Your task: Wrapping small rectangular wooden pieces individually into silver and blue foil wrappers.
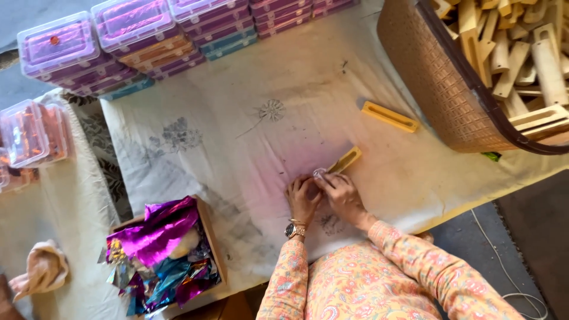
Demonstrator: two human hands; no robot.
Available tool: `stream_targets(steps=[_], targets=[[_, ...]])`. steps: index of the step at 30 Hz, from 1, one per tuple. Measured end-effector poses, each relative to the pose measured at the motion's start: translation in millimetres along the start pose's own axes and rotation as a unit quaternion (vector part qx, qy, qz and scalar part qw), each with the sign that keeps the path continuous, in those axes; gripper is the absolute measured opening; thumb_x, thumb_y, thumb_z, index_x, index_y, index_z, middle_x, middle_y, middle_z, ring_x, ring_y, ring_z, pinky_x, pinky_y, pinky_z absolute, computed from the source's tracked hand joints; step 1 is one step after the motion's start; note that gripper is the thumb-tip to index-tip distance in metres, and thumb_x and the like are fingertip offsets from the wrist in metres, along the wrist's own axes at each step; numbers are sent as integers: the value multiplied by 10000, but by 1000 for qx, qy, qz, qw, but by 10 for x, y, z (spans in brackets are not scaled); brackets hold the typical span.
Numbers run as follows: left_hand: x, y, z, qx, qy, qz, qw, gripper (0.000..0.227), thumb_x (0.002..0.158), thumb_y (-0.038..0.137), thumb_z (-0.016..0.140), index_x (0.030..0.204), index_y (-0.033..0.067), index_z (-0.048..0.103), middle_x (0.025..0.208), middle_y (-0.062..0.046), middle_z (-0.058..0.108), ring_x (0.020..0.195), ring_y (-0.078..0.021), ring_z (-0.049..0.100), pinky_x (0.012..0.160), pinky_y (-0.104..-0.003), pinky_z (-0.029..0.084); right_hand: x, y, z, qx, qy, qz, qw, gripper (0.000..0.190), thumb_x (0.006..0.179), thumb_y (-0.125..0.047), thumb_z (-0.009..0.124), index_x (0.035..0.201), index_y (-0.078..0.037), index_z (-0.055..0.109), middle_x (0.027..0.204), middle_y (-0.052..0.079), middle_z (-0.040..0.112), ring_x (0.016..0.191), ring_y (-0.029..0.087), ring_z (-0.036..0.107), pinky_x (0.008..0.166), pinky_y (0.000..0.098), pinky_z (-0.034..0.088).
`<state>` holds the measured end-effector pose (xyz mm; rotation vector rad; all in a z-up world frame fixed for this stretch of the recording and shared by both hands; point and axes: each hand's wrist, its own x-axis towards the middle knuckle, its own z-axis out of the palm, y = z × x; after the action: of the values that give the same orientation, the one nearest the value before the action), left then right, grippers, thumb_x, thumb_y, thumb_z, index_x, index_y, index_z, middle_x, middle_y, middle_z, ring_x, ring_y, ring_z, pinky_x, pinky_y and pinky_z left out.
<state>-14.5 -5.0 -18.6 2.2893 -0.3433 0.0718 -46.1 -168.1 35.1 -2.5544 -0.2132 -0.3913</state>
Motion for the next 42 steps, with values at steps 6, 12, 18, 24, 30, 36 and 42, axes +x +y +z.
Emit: stream_targets(steps=[6,12,18,24,30,36,42], targets=[[48,25,-73,-14,-21,21,999,463,749,262,845,1192,187,732,1232,-13,660,1205,-284,533,1052,-464,354,285,500,-330,-25,-16,-81,996,412,845,-105,659,1252,-131,715,1236,61,711,1141,258,656,1045,513,447],[37,-118,2,25,-34,24,999,475,758,298,818,1213,201,727,1241,-29,641,1196,-298,523,1054,-478,346,-67,557,325,-172,30,90,980,515,736,9,585,1202,-154,733,1324,135,692,1131,339,640,998,466,474],[80,-201,-92,32,-51,18,998,483,736,190,827,1208,188,723,1309,-68,606,1212,-338,496,1067,-479,392,14,30,198,-43,7,-11,999,457,882,-1,595,1312,-125,685,1341,121,682,1097,284,653,1038,445,472],[116,-9,-189,-2,-57,10,998,533,756,189,832,1274,229,713,1291,-51,605,1228,-337,477,1085,-479,386,139,849,-374,-22,-22,-16,999,413,846,-62,687,1238,-180,743,1222,45,732,1085,242,678,1010,441,467],[104,-26,-178,-5,-51,8,999,522,765,182,831,1271,239,716,1294,-44,603,1243,-325,473,1097,-470,360,677,1155,-805,7,97,78,992,347,960,-38,612,1236,-194,753,1242,81,743,1185,281,697,1064,410,542],[76,-28,-164,-15,-40,6,999,511,767,175,830,1261,247,719,1291,-30,606,1254,-312,474,1103,-465,357,979,1643,-1021,-218,77,132,964,616,830,-227,782,1402,-102,592,1473,195,529,1377,413,413,1065,583,352],[108,-32,-205,-10,-54,2,998,522,757,154,827,1259,248,719,1286,-22,633,1221,-313,488,1080,-463,375,662,1843,-581,-165,-20,143,976,640,856,-203,774,1449,-88,564,1407,166,557,1337,363,467,1108,532,392]])
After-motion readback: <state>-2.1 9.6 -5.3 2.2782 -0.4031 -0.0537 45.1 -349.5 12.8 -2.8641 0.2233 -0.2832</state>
